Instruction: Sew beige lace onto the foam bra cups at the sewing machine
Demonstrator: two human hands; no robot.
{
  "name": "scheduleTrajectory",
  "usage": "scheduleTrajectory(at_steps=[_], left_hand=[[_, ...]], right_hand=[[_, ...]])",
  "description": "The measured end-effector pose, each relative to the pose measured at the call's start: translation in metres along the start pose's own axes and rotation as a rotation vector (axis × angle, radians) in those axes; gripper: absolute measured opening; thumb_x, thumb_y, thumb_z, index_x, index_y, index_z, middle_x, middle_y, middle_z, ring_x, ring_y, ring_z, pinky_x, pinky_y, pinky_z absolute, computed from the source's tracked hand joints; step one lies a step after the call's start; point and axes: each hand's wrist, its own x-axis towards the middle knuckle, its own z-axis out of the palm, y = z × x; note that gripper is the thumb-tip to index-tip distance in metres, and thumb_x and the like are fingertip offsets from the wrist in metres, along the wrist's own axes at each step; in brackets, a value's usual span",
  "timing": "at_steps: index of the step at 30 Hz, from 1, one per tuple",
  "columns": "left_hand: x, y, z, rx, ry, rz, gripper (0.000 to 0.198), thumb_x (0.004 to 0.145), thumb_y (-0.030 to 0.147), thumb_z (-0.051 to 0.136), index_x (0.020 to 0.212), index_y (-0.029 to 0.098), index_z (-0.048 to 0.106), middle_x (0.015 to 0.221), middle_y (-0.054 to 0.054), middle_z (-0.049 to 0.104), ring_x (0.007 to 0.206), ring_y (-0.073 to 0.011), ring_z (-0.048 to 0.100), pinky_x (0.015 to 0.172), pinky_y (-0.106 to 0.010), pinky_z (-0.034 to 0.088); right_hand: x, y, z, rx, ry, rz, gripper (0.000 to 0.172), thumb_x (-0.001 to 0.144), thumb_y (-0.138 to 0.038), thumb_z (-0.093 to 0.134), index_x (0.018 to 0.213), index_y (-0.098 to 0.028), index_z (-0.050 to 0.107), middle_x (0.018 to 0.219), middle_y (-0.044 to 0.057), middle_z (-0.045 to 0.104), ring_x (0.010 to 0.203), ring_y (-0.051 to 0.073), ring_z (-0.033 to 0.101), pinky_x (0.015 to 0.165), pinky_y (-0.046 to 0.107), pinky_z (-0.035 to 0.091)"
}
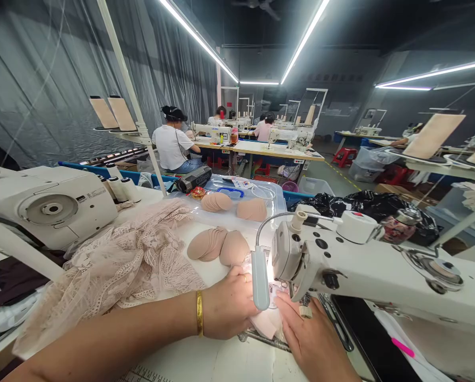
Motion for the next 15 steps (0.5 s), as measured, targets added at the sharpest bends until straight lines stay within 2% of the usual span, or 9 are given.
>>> scheduleTrajectory(at_steps=[2,5,8,12,15], left_hand=[[0.0,0.0,0.002,-0.014,0.012,0.015,0.009,0.086,0.024,0.067,0.083,0.016,0.065,0.101,-0.008,0.07,0.088,-0.0232,0.059,0.077,-0.04,0.03],[-0.001,0.0,0.005,-0.051,0.029,0.037,0.014,0.088,0.022,0.064,0.075,0.017,0.063,0.098,-0.006,0.071,0.086,-0.0217,0.058,0.077,-0.04,0.026],[-0.001,-0.001,0.006,-0.073,0.054,0.038,0.015,0.089,0.021,0.062,0.074,0.018,0.064,0.095,-0.004,0.07,0.084,-0.0205,0.057,0.078,-0.04,0.025],[0.002,-0.004,0.011,-0.045,0.075,0.032,0.012,0.084,0.015,0.064,0.072,0.016,0.06,0.087,-0.003,0.067,0.075,-0.0179,0.052,0.078,-0.041,0.024],[0.005,-0.007,0.018,0.003,0.103,0.046,0.012,0.077,0.009,0.065,0.071,0.016,0.057,0.082,-0.003,0.064,0.071,-0.0164,0.048,0.079,-0.042,0.024]], right_hand=[[-0.001,0.001,0.0,-0.007,-0.027,-0.027,0.041,0.102,-0.023,0.048,0.141,-0.02,0.057,0.135,0.007,0.073,0.116,0.028,0.074,0.085,0.04,0.063],[-0.003,0.004,0.001,0.001,-0.079,-0.06,0.045,0.103,-0.024,0.049,0.148,-0.021,0.053,0.141,0.004,0.07,0.122,0.024,0.071,0.087,0.032,0.062],[-0.005,0.005,0.005,-0.022,-0.073,-0.05,0.047,0.102,-0.025,0.05,0.149,-0.025,0.054,0.141,0.003,0.07,0.117,0.026,0.073,0.091,0.038,0.06],[-0.009,0.005,0.016,-0.045,-0.03,0.084,0.049,0.1,-0.025,0.046,0.147,-0.031,0.058,0.122,0.005,0.078,0.106,0.028,0.075,0.096,0.046,0.056],[-0.014,0.008,0.022,-0.027,-0.038,0.188,0.049,0.099,-0.028,0.045,0.145,-0.037,0.06,0.111,0.004,0.079,0.107,0.029,0.074,0.099,0.047,0.055]])
